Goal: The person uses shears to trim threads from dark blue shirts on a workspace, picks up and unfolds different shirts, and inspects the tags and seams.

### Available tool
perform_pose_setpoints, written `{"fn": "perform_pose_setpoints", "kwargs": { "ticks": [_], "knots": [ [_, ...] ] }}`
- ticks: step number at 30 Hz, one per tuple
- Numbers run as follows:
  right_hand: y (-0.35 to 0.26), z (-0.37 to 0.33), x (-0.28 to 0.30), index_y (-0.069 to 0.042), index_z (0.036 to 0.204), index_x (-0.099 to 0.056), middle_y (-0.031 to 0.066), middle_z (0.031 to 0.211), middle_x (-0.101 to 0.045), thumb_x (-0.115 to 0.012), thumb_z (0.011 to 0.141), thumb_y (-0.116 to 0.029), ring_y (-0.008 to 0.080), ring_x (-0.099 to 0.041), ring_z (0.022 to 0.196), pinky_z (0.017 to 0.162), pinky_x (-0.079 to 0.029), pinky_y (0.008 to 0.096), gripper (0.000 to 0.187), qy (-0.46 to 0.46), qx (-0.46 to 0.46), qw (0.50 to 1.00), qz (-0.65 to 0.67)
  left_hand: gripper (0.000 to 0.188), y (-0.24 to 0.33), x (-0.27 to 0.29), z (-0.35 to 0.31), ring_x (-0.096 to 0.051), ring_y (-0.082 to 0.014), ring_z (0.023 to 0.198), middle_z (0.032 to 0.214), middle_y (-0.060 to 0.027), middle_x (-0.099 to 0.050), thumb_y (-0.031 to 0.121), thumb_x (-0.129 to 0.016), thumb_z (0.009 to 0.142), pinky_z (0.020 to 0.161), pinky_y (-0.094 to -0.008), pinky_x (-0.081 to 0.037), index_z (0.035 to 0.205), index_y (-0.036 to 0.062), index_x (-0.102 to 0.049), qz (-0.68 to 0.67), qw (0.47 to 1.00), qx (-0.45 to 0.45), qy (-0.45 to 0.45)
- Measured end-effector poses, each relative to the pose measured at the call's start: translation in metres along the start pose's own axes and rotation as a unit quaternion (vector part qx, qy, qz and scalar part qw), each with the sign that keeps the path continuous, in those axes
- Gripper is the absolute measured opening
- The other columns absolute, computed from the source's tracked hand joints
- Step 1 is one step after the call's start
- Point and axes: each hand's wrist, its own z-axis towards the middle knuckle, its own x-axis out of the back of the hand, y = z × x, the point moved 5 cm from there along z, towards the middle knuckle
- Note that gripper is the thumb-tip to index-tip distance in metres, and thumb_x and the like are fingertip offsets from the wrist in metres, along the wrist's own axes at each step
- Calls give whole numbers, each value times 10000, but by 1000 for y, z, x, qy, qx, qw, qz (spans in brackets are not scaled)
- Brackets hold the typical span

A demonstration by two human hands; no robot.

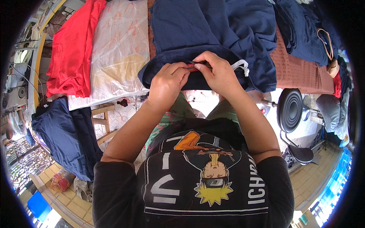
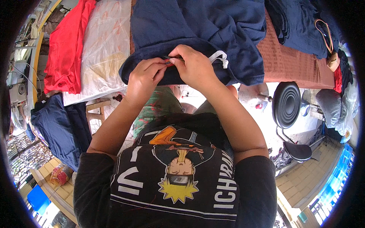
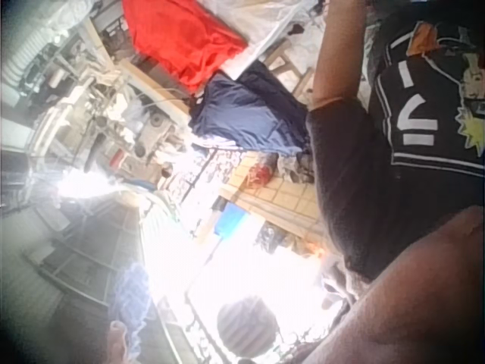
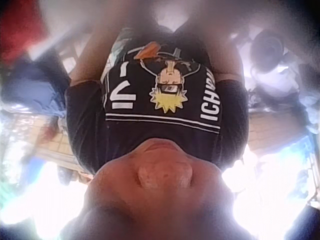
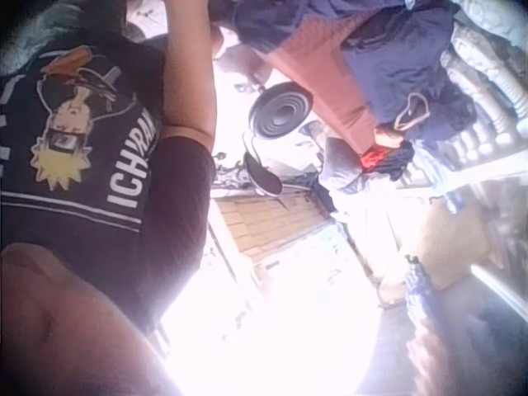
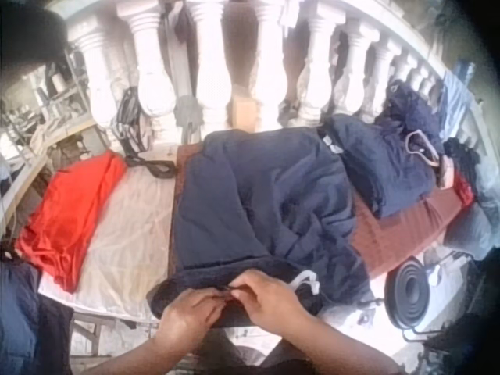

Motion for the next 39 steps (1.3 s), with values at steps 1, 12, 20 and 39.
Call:
{"fn": "perform_pose_setpoints", "kwargs": {
  "ticks": [1,12,20,39],
  "knots": [
    [0,0,0,-53,946,-609,118,915,-661,-632,859,-129,328,-642,840,710,-497,390,117,-1,1,1000,-1,125,-1,0,1,-648,-260,853,957,-77,-674,64,-704,785,748,-335,-526,898,16,-682,-13,1000,11,0],
    [2,-2,5,-46,948,-602,126,902,-661,-648,853,-136,329,-639,818,710,-491,396,138,-48,2,999,13,190,-31,2,22,-648,-266,872,936,-143,-662,154,-581,916,791,-329,-486,969,-16,-647,-162,951,143,-222],
    [2,-1,6,-43,976,-602,143,947,-654,-656,850,-135,334,-634,818,708,-486,401,165,-91,-1,995,31,213,-35,1,25,-647,-228,858,918,-128,-682,181,-550,953,790,-318,-486,1017,-9,-621,-173,934,195,-244],
    [-1,4,5,-33,976,-615,130,942,-648,-652,851,-121,307,-630,827,721,-488,372,157,-101,8,995,11,278,-39,1,23,-644,-168,876,952,-91,-700,236,-550,961,803,-292,-487,1045,-13,-640,-227,920,234,-215]
  ]
}}
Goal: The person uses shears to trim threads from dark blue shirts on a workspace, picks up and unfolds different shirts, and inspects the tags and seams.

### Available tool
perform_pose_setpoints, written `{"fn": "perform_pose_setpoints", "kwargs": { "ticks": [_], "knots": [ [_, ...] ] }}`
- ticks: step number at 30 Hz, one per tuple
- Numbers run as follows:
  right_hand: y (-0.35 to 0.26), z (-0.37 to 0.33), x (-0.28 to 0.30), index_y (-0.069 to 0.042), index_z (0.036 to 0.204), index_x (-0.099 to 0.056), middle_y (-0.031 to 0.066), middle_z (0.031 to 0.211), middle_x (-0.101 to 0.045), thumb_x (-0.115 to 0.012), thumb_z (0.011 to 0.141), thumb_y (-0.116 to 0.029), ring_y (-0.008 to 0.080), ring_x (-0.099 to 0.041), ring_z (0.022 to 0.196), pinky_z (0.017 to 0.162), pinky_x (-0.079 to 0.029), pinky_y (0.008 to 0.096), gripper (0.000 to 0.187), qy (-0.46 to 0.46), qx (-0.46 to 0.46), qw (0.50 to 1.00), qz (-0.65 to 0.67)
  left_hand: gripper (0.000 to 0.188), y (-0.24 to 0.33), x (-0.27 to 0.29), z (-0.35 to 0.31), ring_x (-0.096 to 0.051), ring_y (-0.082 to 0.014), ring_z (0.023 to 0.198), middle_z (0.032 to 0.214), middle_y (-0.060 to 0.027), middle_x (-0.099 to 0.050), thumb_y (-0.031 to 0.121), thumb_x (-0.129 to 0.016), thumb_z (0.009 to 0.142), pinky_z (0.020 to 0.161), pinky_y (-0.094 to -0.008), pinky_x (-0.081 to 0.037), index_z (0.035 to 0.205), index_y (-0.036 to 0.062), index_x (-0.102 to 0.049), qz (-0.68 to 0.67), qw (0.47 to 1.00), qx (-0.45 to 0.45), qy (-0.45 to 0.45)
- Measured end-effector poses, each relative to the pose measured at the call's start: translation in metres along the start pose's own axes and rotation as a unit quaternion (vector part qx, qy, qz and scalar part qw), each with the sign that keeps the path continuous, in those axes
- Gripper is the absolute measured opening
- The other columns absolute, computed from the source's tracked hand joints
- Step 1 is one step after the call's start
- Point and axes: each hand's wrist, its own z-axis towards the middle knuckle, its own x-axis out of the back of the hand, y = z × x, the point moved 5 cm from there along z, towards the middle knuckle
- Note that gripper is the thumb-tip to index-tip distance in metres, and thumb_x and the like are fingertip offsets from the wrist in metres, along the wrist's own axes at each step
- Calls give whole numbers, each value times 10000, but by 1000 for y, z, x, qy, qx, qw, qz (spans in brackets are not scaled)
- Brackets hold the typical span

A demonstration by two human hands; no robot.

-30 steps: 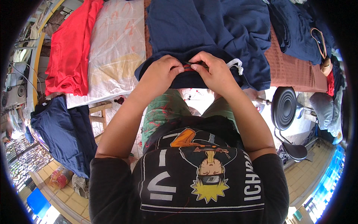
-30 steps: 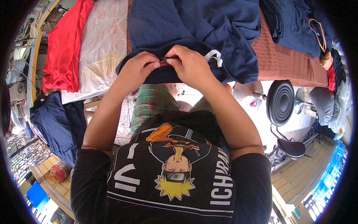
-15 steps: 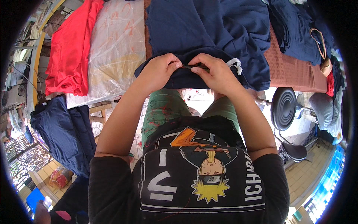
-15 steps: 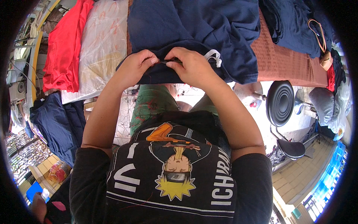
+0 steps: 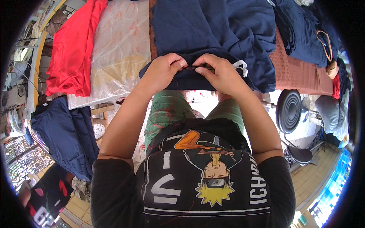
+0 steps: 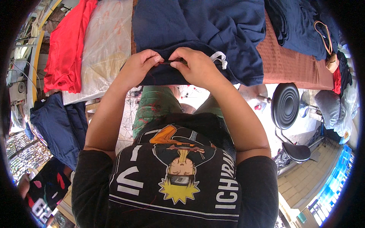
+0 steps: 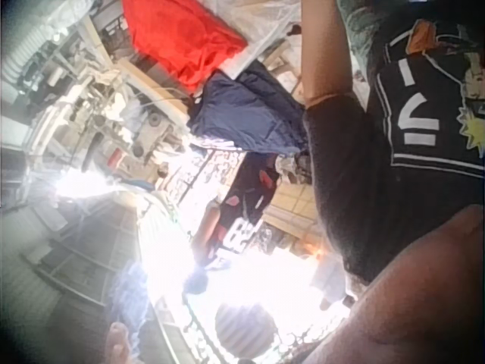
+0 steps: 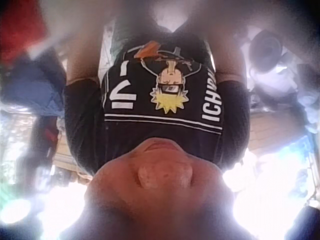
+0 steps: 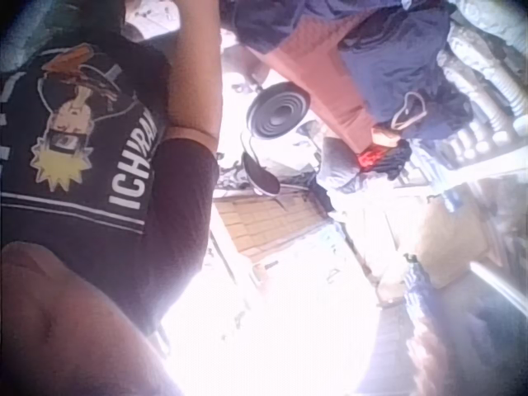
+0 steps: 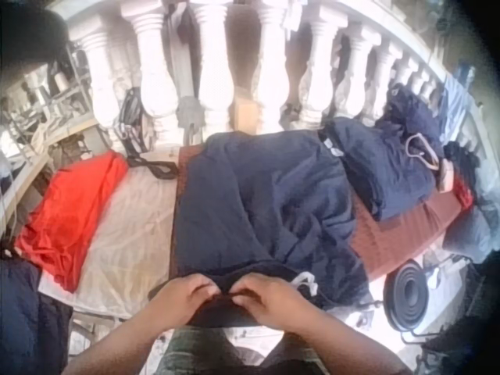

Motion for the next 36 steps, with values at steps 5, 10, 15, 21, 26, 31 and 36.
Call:
{"fn": "perform_pose_setpoints", "kwargs": {
  "ticks": [5,10,15,21,26,31,36],
  "knots": [
    [-2,3,-3,-10,1009,-609,118,944,-642,-645,861,-74,252,-634,834,730,-492,327,166,-21,12,1000,-7,267,1,0,-1,-659,-217,863,926,-127,-700,220,-569,939,789,-316,-490,1025,-21,-650,-14,1000,10,12],
    [-7,6,-3,-34,977,-611,127,942,-649,-647,852,-119,299,-640,848,734,-495,367,155,-13,34,999,-6,265,2,0,0,-669,-246,860,926,-146,-700,216,-575,930,783,-330,-494,1021,-20,-653,-1,1000,10,21],
    [-13,7,-6,-53,956,-612,126,934,-650,-650,844,-135,314,-643,850,732,-496,387,144,-26,42,998,-47,280,7,6,-7,-674,-239,831,888,-141,-701,244,-579,928,746,-317,-498,992,-15,-665,-6,999,-21,26],
    [-18,-1,23,-42,975,-602,131,940,-641,-644,845,-102,305,-641,848,723,-495,370,149,27,9,999,-26,235,60,52,-68,-672,-190,842,897,-120,-692,231,-606,922,690,-281,-497,968,13,-682,156,941,74,-290],
    [-27,4,9,-24,987,-590,146,915,-641,-643,848,-79,311,-643,831,711,-494,364,158,29,42,998,27,176,42,23,-49,-673,-233,870,947,-109,-688,155,-675,849,729,-305,-517,976,33,-692,165,972,-154,65],
    [-9,0,-6,-41,975,-591,145,910,-656,-640,850,-112,328,-638,814,705,-490,387,152,27,20,999,6,181,18,-3,-38,-666,-263,862,970,-90,-687,97,-701,806,776,-331,-526,978,41,-694,183,956,-159,166],
    [-6,-1,-7,-51,972,-595,138,916,-658,-636,852,-127,333,-636,813,699,-488,395,148,27,10,1000,2,154,14,-4,-36,-672,-252,835,959,-85,-688,81,-696,802,739,-321,-531,949,36,-687,182,955,-161,172]
  ]
}}
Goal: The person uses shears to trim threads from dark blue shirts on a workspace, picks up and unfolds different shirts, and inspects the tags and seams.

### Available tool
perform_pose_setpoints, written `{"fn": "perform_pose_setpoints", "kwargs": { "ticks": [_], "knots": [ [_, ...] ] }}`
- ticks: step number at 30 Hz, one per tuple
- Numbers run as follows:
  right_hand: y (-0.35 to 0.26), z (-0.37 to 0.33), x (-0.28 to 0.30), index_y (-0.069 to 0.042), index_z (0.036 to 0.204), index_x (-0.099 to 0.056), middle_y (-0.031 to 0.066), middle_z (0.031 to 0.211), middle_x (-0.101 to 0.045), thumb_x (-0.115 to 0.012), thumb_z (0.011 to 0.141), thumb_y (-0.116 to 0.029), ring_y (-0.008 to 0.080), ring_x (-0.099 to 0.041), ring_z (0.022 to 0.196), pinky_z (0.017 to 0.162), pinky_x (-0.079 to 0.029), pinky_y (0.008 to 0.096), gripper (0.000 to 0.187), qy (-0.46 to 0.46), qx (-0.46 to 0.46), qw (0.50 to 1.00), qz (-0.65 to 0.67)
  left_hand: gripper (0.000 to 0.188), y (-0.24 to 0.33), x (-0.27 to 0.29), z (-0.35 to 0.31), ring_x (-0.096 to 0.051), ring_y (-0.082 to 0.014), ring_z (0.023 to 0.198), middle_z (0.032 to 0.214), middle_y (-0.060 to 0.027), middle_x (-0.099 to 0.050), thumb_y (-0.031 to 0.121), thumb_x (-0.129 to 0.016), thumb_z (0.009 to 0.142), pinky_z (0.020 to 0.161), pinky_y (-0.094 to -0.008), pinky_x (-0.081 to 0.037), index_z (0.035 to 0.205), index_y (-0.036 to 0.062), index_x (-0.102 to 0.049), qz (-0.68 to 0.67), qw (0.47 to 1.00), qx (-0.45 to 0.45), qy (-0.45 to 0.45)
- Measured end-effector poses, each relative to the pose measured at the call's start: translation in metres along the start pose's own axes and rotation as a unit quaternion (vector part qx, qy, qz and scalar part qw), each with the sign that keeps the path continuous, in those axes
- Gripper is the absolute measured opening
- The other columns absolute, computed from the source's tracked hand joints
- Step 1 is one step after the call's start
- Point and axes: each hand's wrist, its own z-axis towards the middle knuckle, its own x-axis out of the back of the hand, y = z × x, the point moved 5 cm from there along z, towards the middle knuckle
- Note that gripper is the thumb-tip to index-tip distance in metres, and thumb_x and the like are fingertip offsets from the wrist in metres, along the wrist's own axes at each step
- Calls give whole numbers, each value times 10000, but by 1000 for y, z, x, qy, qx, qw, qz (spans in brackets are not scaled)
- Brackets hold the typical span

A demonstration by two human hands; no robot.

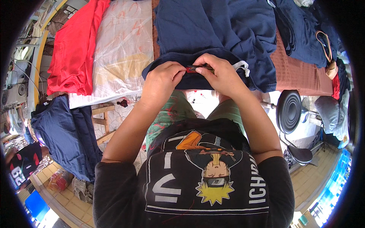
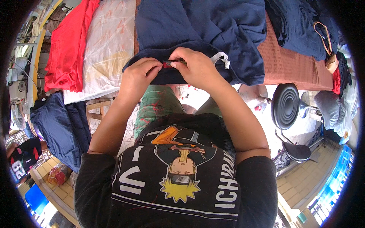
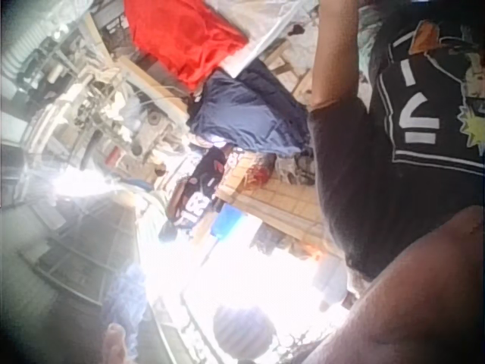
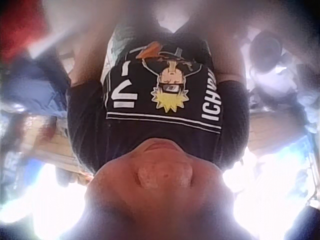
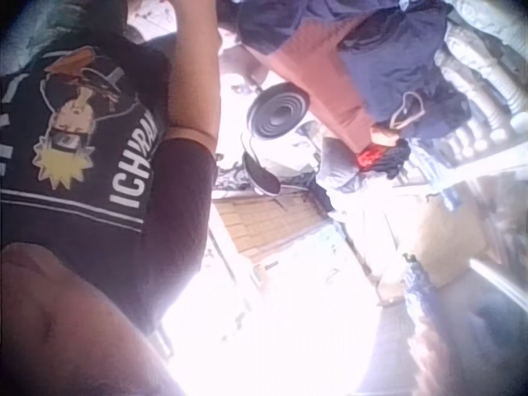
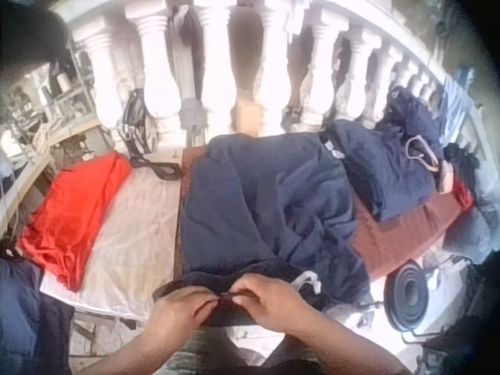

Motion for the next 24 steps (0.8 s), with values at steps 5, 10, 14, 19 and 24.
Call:
{"fn": "perform_pose_setpoints", "kwargs": {
  "ticks": [5,10,14,19,24],
  "knots": [
    [-1,1,0,-2,1008,-589,132,924,-651,-620,870,-53,253,-642,835,739,-494,336,151,-35,-13,999,-12,120,-4,-2,2,-684,-200,776,883,-90,-691,84,-677,832,701,-290,-528,938,31,-657,-35,996,79,-38],
    [0,1,0,-12,1015,-595,132,938,-647,-634,856,-68,281,-640,852,738,-493,353,173,-46,9,999,-28,106,-7,-2,3,-682,-135,757,827,-83,-697,114,-647,886,692,-259,-521,953,32,-637,-61,989,127,-52],
    [-3,2,-1,-19,1016,-600,128,944,-642,-644,851,-81,289,-636,853,742,-490,356,182,-63,0,997,-37,115,-21,-6,2,-675,-130,794,856,-78,-709,122,-630,910,730,-258,-526,937,10,-637,-143,974,167,-52],
    [-4,0,2,-23,1024,-605,121,947,-636,-649,847,-76,279,-632,856,756,-487,344,190,-58,9,998,-24,167,-6,27,8,-672,-138,867,914,-104,-711,138,-615,929,786,-265,-519,974,-9,-678,-239,951,139,-139],
    [-8,-2,32,-39,1018,-614,129,938,-646,-655,849,-110,291,-644,833,743,-498,351,189,24,16,1000,-9,162,28,109,9,-618,-308,1074,1019,-117,-697,146,-645,877,967,-401,-437,957,20,-709,-59,952,-97,-286]
  ]
}}
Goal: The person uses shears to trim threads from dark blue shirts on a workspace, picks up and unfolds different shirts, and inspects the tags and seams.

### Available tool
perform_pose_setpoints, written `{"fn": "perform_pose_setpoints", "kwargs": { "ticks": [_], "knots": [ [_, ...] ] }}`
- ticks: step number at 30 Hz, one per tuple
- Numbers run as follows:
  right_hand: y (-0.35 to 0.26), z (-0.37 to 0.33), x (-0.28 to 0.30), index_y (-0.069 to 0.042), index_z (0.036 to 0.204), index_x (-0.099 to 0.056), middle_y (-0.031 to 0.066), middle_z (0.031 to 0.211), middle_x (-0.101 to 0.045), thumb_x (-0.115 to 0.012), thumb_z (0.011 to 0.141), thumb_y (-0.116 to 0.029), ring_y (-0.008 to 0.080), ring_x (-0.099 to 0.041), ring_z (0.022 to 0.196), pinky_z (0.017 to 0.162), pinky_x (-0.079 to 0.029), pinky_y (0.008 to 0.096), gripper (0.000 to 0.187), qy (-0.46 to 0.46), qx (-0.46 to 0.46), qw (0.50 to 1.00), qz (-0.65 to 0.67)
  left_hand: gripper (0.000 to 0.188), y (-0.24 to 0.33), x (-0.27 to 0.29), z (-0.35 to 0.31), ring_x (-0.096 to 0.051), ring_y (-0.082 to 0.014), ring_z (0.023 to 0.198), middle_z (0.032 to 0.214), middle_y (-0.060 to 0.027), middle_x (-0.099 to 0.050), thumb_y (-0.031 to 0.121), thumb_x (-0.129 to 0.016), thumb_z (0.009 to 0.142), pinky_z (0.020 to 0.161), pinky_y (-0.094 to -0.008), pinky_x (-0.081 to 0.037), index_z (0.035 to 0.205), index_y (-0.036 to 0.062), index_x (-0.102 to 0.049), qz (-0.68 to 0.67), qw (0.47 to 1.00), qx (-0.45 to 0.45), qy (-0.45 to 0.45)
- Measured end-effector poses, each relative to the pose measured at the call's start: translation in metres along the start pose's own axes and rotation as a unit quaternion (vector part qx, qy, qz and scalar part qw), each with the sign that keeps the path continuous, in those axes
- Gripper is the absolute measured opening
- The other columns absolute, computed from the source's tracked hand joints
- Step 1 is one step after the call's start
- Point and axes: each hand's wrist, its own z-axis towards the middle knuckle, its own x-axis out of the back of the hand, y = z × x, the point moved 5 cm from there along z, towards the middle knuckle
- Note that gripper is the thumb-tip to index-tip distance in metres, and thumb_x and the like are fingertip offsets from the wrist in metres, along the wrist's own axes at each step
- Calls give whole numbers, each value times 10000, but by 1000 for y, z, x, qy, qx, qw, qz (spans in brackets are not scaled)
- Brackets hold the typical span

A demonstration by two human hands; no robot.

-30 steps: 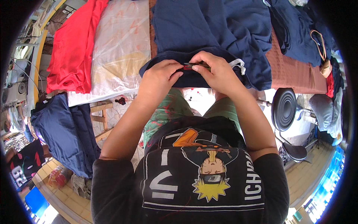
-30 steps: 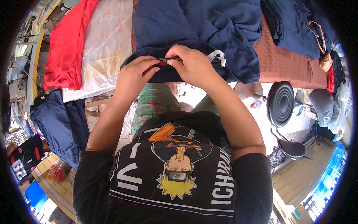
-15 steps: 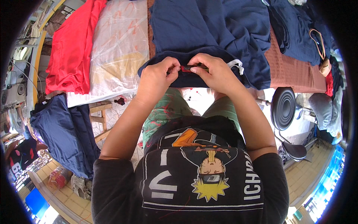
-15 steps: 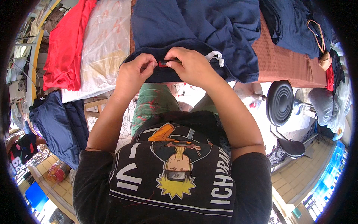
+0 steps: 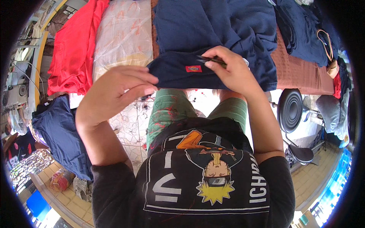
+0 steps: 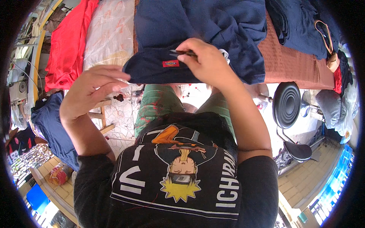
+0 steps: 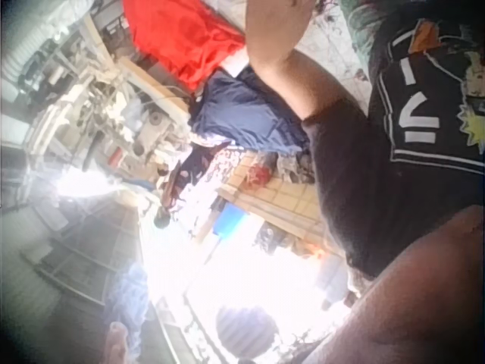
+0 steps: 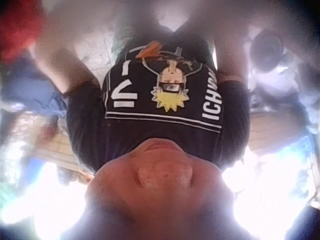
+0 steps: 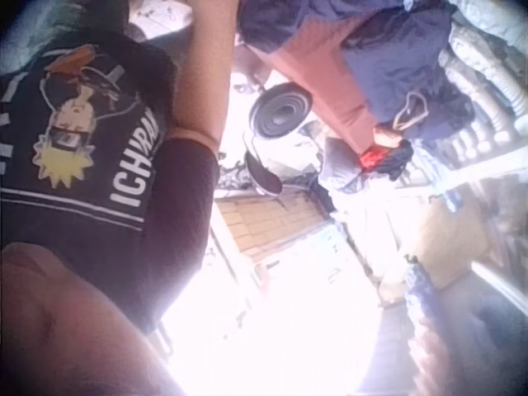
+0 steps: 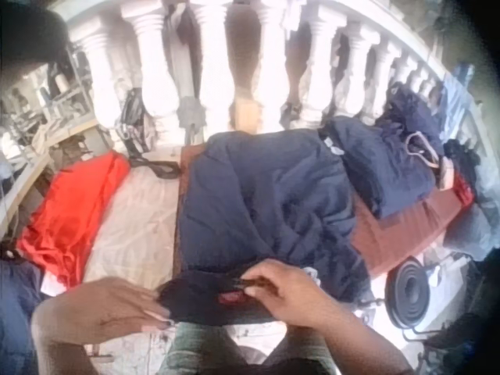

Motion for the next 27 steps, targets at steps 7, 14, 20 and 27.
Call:
{"fn": "perform_pose_setpoints", "kwargs": {
  "ticks": [7,14,20,27],
  "knots": [
    [-3,-9,30,-36,1044,-619,100,909,-643,-657,869,-111,188,-617,782,714,-481,282,194,96,-32,995,22,279,-23,-13,19,-613,-267,1037,1049,-115,-667,156,-725,801,917,-363,-447,1030,20,-641,73,962,129,229],
    [4,-19,125,-38,1088,-617,10,904,-640,-669,876,-93,85,-562,777,700,-473,250,225,321,-47,946,-3,189,-81,37,-10,-543,-84,756,906,0,-608,152,-600,925,671,-224,-453,1082,48,-604,-79,737,86,666],
    [45,-21,224,-57,1038,-653,-48,815,-597,-668,909,-217,35,-481,687,600,-391,190,206,439,-116,886,99,244,-193,157,-94,-598,-188,936,1085,-82,-622,200,-481,982,872,-288,-475,1141,44,-579,-368,486,72,789],
    [123,28,227,-19,981,-707,14,794,-664,-682,883,-231,79,-555,754,719,-456,253,235,348,-129,928,36,417,-117,67,19,-466,-233,1234,1277,-108,-539,200,-632,911,1047,-378,-348,1273,23,-524,-165,767,105,610]
  ]
}}
